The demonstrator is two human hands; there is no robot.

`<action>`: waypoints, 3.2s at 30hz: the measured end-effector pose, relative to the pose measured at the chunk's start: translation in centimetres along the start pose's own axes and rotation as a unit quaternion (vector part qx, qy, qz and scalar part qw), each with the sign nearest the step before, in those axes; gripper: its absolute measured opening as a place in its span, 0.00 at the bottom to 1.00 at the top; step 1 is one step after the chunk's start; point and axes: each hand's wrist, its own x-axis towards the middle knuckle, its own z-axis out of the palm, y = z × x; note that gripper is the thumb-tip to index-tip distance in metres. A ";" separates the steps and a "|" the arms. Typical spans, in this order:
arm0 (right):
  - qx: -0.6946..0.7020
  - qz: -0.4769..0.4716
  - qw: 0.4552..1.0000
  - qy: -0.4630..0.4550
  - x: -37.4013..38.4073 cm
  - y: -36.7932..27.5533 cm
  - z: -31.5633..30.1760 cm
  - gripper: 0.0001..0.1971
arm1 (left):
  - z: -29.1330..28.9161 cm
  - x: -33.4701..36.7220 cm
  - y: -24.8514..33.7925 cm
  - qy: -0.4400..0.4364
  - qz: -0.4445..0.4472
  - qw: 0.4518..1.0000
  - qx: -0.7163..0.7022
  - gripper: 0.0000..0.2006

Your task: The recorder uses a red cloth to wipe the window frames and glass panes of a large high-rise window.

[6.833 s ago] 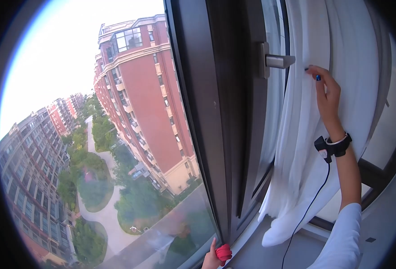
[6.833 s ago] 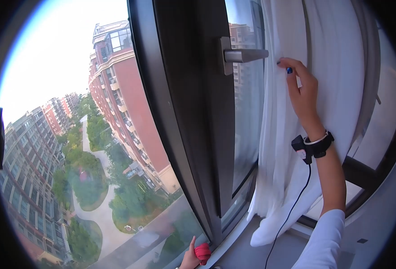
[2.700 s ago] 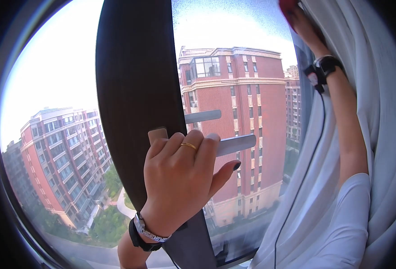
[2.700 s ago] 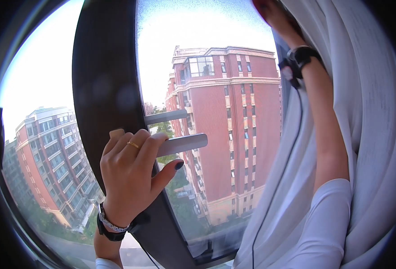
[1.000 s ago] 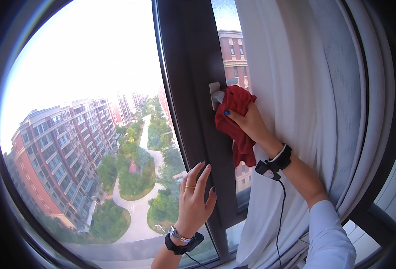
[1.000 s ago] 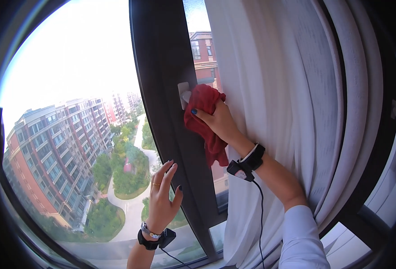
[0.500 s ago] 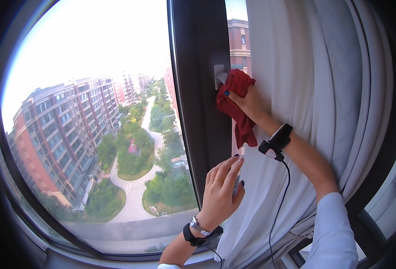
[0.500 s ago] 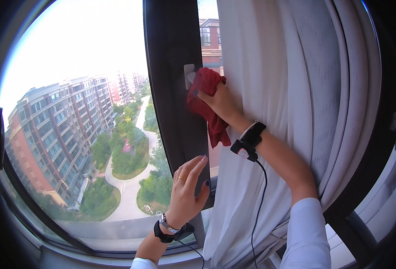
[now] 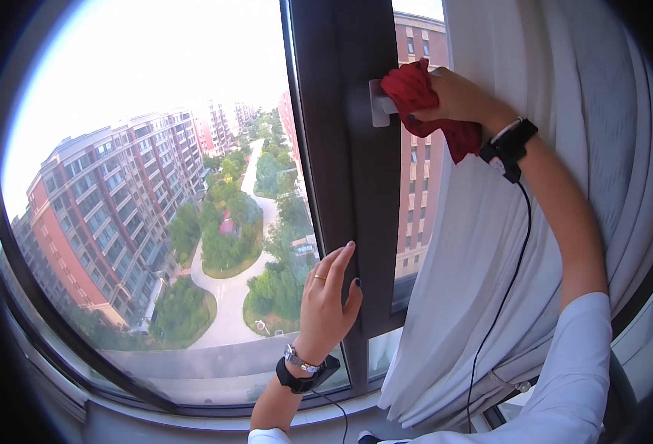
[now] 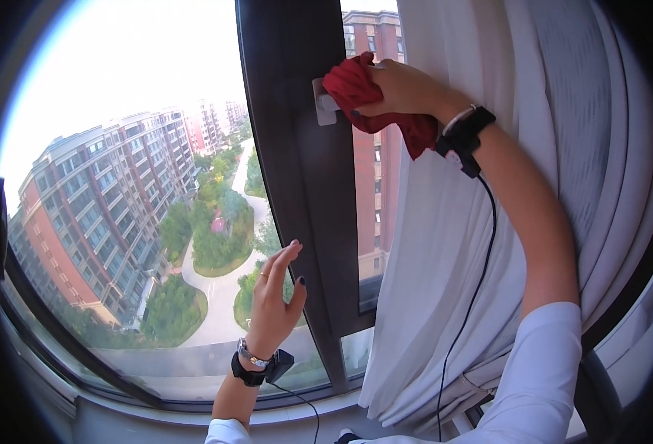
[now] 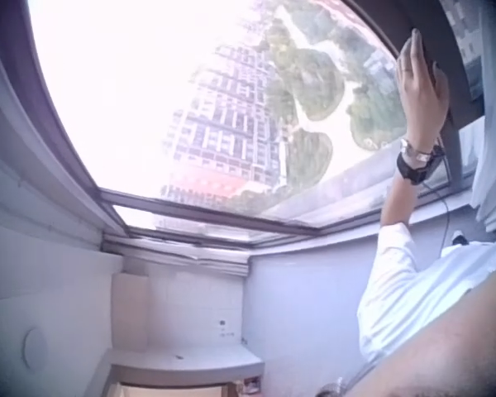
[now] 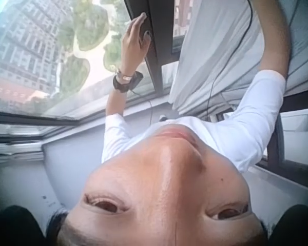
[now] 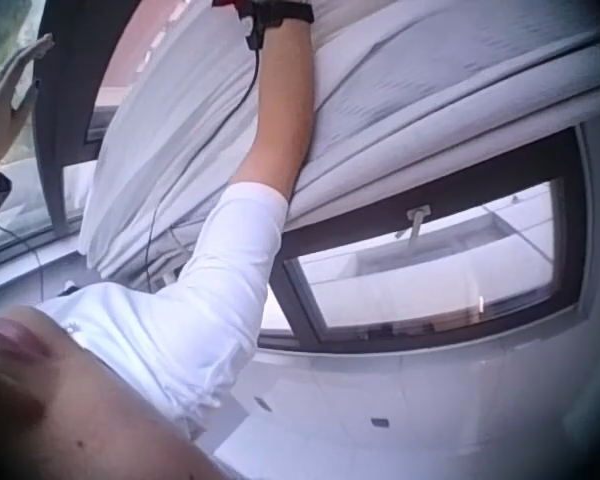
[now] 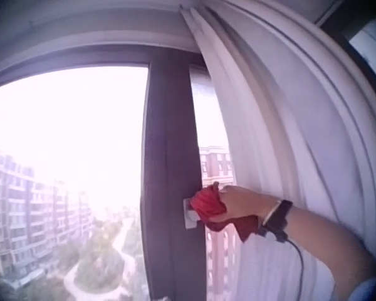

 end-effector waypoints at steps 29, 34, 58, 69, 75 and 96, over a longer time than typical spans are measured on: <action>-0.203 0.015 0.967 0.155 -24.4 -0.6 -13.8 0.35 | 15.5 -0.4 10.7 -0.057 0.220 0.816 -0.531 0.43; -0.103 0.393 0.807 0.429 -27.0 -7.5 -11.0 0.29 | 15.5 -0.4 10.6 -0.057 0.229 0.789 -0.567 0.40; 0.355 0.455 0.470 0.668 -47.6 -45.2 3.3 0.17 | 17.9 -7.2 10.6 -0.093 0.277 0.769 -0.569 0.45; -0.142 0.739 0.513 0.414 -42.7 -46.3 2.3 0.12 | 21.3 -9.0 15.6 -0.056 0.258 0.800 -0.538 0.41; -0.276 0.728 0.581 0.236 -39.8 -44.8 4.0 0.13 | 21.3 -8.9 19.0 -0.031 0.268 0.790 -0.550 0.36; -0.179 0.536 0.815 0.132 -9.4 -21.1 -8.3 0.12 | 12.0 4.0 10.4 -0.193 0.027 0.465 -0.863 0.38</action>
